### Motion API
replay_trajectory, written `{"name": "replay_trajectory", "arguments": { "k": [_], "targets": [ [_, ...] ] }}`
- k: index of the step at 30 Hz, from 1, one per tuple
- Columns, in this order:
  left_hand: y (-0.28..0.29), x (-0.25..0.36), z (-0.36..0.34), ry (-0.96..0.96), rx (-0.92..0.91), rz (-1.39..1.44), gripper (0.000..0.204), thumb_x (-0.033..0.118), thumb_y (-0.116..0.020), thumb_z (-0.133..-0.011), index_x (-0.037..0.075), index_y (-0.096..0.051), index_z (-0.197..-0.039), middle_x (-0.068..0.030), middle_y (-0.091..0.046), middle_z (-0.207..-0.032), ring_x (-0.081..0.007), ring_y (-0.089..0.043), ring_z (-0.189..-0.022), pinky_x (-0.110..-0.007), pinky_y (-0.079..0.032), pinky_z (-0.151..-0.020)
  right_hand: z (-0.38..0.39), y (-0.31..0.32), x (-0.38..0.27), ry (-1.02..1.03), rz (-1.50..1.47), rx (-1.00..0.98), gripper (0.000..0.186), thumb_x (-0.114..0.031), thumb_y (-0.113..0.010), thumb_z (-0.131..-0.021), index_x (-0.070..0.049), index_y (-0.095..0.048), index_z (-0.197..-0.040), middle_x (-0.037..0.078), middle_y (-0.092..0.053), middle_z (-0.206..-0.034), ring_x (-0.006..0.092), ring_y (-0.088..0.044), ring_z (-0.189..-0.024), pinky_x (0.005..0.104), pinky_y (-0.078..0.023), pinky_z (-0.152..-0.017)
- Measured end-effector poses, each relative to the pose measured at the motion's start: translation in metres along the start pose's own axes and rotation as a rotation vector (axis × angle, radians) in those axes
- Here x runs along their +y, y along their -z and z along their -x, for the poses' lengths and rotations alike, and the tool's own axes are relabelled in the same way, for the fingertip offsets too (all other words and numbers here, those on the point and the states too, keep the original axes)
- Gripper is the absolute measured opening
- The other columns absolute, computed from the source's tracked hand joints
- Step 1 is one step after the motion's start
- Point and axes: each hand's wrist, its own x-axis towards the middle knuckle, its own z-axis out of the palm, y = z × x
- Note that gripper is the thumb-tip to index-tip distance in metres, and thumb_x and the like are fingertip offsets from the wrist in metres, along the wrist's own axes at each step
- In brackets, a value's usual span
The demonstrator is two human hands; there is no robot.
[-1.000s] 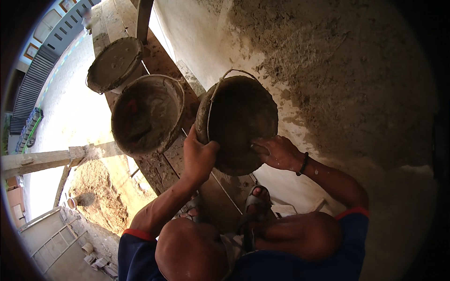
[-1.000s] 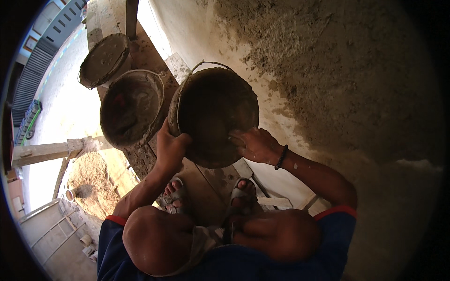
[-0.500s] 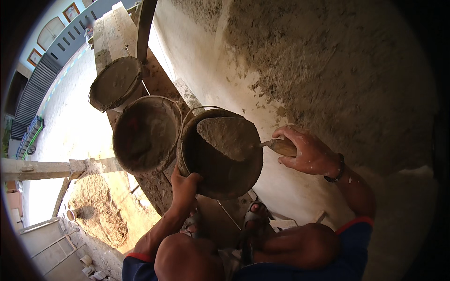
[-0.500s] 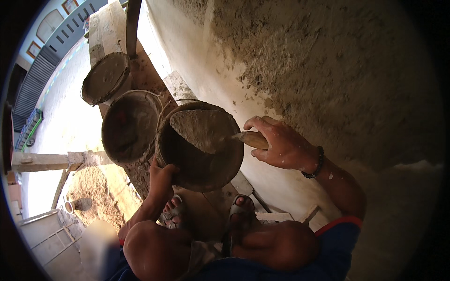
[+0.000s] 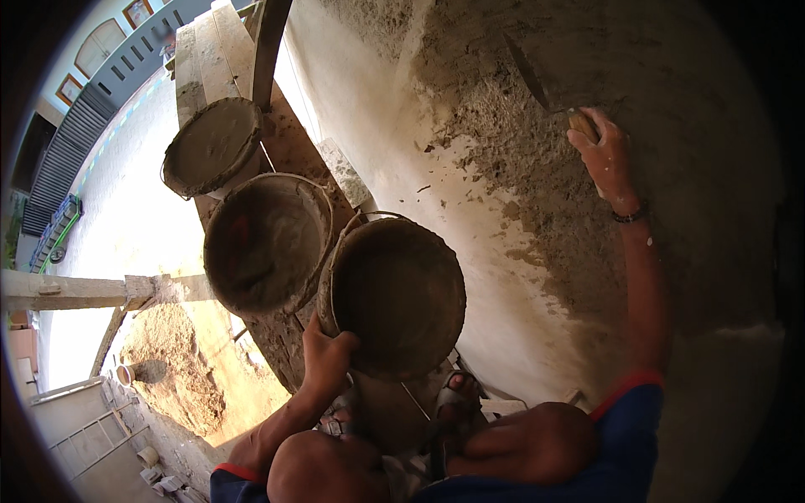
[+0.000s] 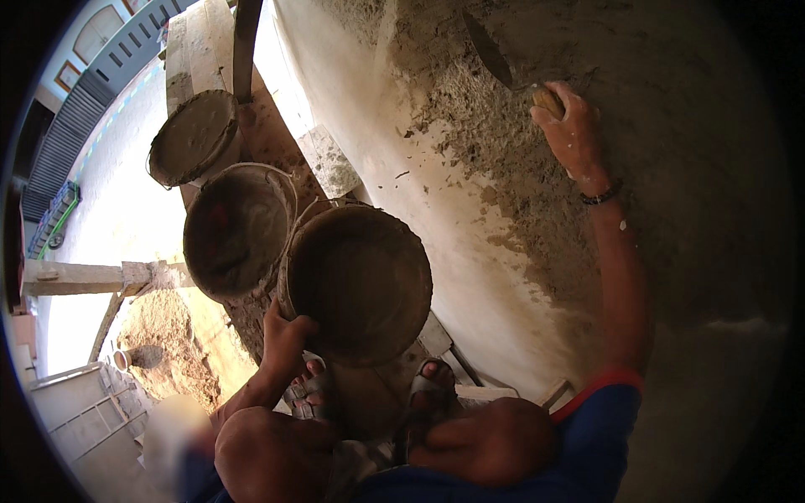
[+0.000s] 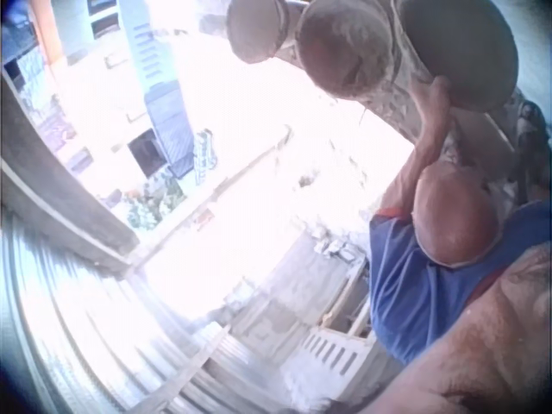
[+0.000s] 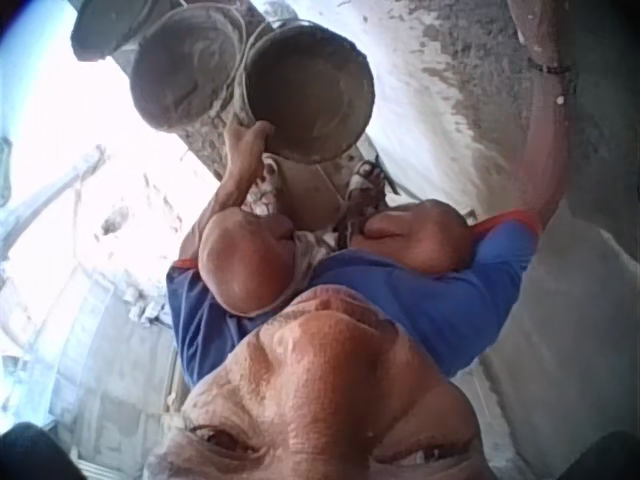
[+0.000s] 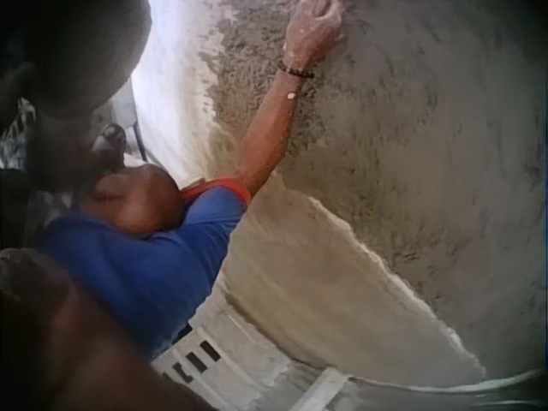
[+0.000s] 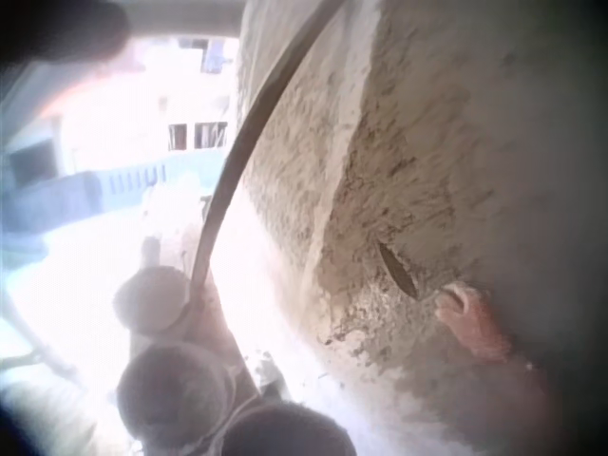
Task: The person applies wet plaster to a concrete wall using a trowel and then uses a wooden straightedge to level and smooth the surface.
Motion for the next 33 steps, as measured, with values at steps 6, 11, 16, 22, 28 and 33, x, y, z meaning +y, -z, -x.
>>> {"name": "replay_trajectory", "arguments": {
  "k": [6, 11, 16, 22, 28, 33],
  "targets": [
    [-0.009, 0.009, -0.013, -0.025, -0.024, -0.083, 0.048, -0.004, -0.054, -0.069, -0.005, -0.052, -0.117, -0.0117, -0.065, -0.097, -0.0180, -0.063, -0.083, -0.029, -0.051, -0.075, 0.082, 0.018, -0.064, 0.126, 0.054, -0.384, 0.047, -0.019, -0.068, -0.080, -0.003, -0.057, -0.123, 0.017, -0.065, -0.104, 0.0274, -0.065, -0.092, 0.0375, -0.051, -0.082],
    [-0.023, 0.010, -0.026, -0.097, -0.044, -0.099, 0.048, -0.004, -0.054, -0.071, -0.006, -0.052, -0.119, -0.0110, -0.065, -0.098, -0.0171, -0.062, -0.083, -0.029, -0.051, -0.075, 0.148, -0.008, -0.090, 0.227, 0.383, -0.644, 0.043, -0.019, -0.067, -0.081, -0.007, -0.059, -0.121, 0.016, -0.060, -0.092, 0.0323, -0.063, -0.090, 0.0427, -0.051, -0.075],
    [-0.045, 0.020, -0.026, -0.160, -0.076, 0.008, 0.051, -0.007, -0.053, -0.068, -0.004, -0.051, -0.119, -0.0092, -0.064, -0.096, -0.0163, -0.063, -0.081, -0.028, -0.052, -0.072, 0.172, -0.088, -0.059, 0.419, 0.462, -0.604, 0.032, -0.017, -0.060, -0.084, -0.010, -0.062, -0.115, 0.017, -0.060, -0.085, 0.0362, -0.065, -0.080, 0.0473, -0.053, -0.066],
    [-0.042, 0.022, -0.030, -0.242, -0.077, -0.026, 0.052, -0.007, -0.053, -0.069, -0.005, -0.050, -0.121, -0.0112, -0.064, -0.101, -0.0186, -0.064, -0.086, -0.030, -0.053, -0.076, 0.180, -0.102, -0.050, 0.180, 0.047, -0.884, 0.041, -0.024, -0.063, -0.081, -0.007, -0.061, -0.117, 0.021, -0.068, -0.090, 0.0380, -0.066, -0.087, 0.0461, -0.054, -0.077],
    [-0.039, 0.035, -0.031, -0.134, -0.021, 0.119, 0.049, -0.008, -0.053, -0.070, -0.005, -0.051, -0.119, -0.0106, -0.064, -0.097, -0.0179, -0.064, -0.083, -0.028, -0.053, -0.073, 0.158, -0.070, -0.068, 0.131, -0.072, -0.783, 0.044, -0.022, -0.066, -0.079, -0.006, -0.060, -0.119, 0.022, -0.068, -0.094, 0.0387, -0.065, -0.089, 0.0454, -0.052, -0.081],
    [-0.032, 0.026, -0.039, -0.141, 0.009, 0.137, 0.049, -0.008, -0.055, -0.069, -0.004, -0.052, -0.117, -0.0112, -0.065, -0.098, -0.0200, -0.064, -0.084, -0.030, -0.053, -0.076, 0.123, -0.010, -0.091, 0.239, -0.167, -0.567, 0.048, -0.010, -0.072, -0.073, -0.006, -0.057, -0.118, 0.018, -0.066, -0.095, 0.0326, -0.066, -0.084, 0.0391, -0.051, -0.077]
  ]
}}
